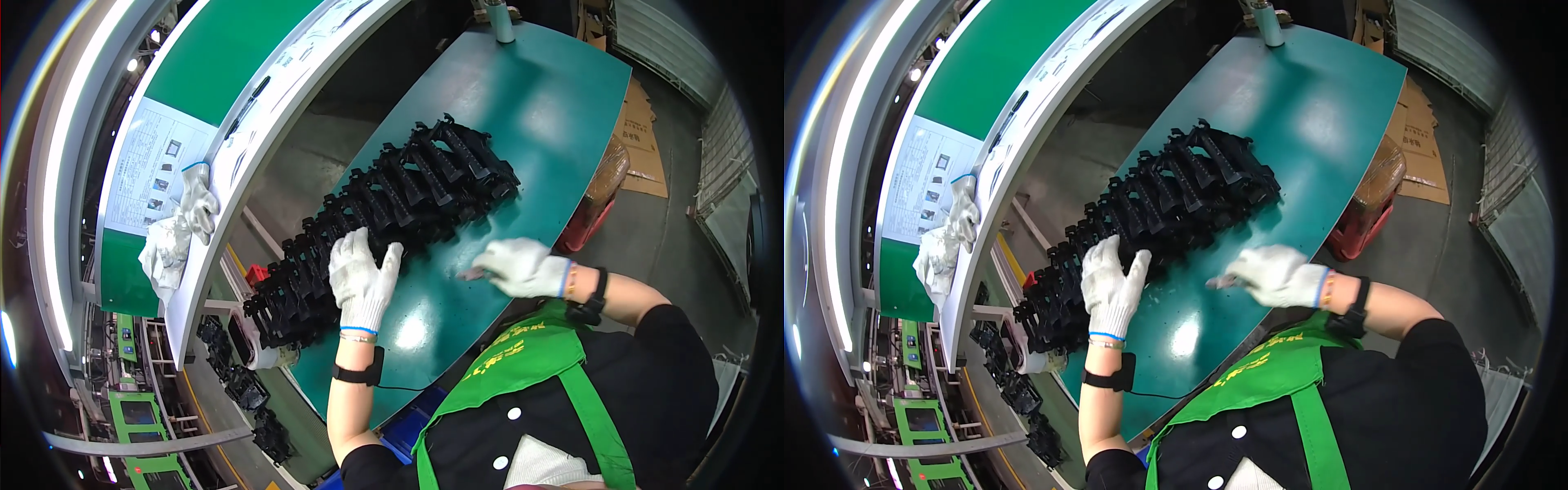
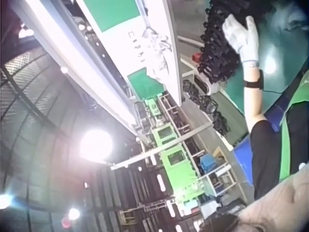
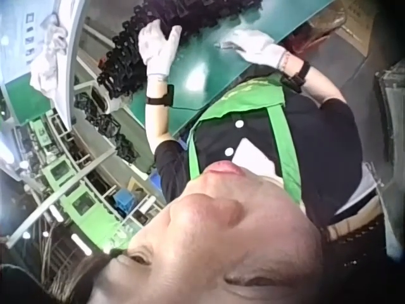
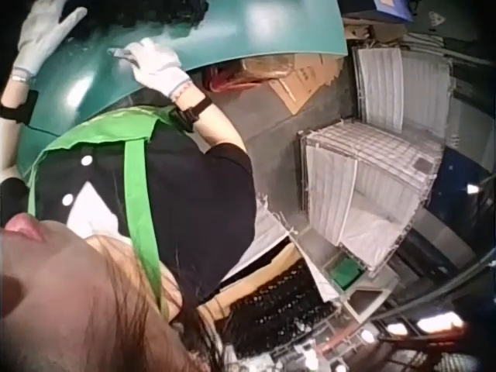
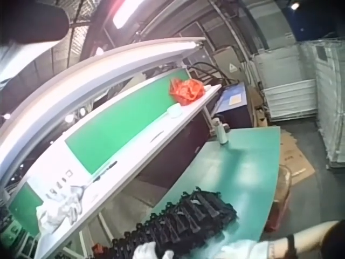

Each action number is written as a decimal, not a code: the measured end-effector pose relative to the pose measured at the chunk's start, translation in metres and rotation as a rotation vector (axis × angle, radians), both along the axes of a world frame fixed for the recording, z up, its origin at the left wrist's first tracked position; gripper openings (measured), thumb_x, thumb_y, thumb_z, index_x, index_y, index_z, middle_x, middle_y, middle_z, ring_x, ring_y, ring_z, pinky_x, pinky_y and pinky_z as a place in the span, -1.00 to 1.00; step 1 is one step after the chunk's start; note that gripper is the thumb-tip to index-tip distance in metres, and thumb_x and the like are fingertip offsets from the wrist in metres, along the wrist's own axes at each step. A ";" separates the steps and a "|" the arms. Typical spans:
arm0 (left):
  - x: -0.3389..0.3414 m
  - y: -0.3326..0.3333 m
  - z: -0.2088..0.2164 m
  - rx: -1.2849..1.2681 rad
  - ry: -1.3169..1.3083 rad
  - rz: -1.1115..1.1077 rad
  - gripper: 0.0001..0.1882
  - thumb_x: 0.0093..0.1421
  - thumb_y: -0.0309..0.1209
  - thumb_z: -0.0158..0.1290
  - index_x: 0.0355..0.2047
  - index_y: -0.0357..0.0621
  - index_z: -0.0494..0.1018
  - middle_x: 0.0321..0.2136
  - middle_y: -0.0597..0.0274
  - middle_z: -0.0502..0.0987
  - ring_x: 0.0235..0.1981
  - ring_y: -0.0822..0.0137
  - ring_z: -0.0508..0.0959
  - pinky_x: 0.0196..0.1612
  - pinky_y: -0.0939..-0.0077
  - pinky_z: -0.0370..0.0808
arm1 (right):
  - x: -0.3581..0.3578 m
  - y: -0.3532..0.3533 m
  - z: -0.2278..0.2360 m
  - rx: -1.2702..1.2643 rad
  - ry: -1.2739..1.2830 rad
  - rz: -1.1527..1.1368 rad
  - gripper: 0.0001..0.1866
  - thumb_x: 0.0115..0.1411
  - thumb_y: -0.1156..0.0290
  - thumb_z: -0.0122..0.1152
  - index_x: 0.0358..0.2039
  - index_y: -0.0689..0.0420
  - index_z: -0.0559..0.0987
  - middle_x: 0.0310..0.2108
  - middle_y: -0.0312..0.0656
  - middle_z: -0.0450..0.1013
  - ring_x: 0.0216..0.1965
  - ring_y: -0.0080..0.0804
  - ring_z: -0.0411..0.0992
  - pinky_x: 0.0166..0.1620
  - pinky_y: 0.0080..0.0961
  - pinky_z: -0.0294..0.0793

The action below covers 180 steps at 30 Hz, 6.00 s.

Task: The person picks up plastic frames from a conveyor belt, trims them with shears, and places them into a blue bin. After finishing several frames, the person gathers a stack of them and arranges them into a large metal crate.

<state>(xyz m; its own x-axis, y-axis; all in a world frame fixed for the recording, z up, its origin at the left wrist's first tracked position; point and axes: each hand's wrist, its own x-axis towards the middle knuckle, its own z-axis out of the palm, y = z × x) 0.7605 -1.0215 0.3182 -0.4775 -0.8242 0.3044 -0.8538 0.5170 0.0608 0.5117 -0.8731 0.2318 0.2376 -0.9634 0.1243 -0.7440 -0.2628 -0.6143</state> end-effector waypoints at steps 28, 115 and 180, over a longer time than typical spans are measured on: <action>-0.066 -0.065 -0.001 0.254 -0.131 0.321 0.00 0.10 0.44 0.07 0.13 -0.31 0.55 0.44 -0.30 0.13 0.47 -0.22 0.07 0.47 -0.12 0.06 | -0.124 -0.151 0.088 0.206 0.125 -0.641 -0.22 0.03 -0.36 0.35 -0.23 0.25 0.67 -0.16 0.06 0.62 -0.13 0.01 0.60 0.01 -0.19 0.56; -0.041 -0.134 -0.066 1.371 0.963 0.308 -0.67 0.16 -0.20 0.28 -0.11 -0.06 0.65 -0.39 0.32 0.60 -0.48 0.42 0.58 -0.41 0.47 0.56 | -0.101 -0.166 0.054 0.661 -0.857 -0.591 -0.52 0.03 0.02 0.58 -0.09 0.03 0.79 -0.07 -0.14 0.67 -0.05 -0.35 0.60 0.07 -0.48 0.52; -0.090 0.300 -0.041 1.870 0.026 -0.533 -0.37 0.17 -0.27 0.29 0.24 -0.15 0.42 0.00 0.08 0.58 -0.03 0.04 0.58 0.04 0.11 0.57 | 0.105 0.477 0.022 0.196 -0.801 -1.737 -0.26 -0.29 -0.24 0.66 -0.29 0.18 0.78 -0.25 -0.07 0.69 -0.21 -0.20 0.64 -0.12 -0.26 0.59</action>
<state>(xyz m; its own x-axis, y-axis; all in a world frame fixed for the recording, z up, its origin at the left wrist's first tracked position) 0.6703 -0.7212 0.2769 -0.7592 0.1402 -0.6356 -0.6458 -0.0409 0.7624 0.6162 -0.3962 0.2535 -0.9044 -0.0562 -0.4230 0.3551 0.4503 -0.8192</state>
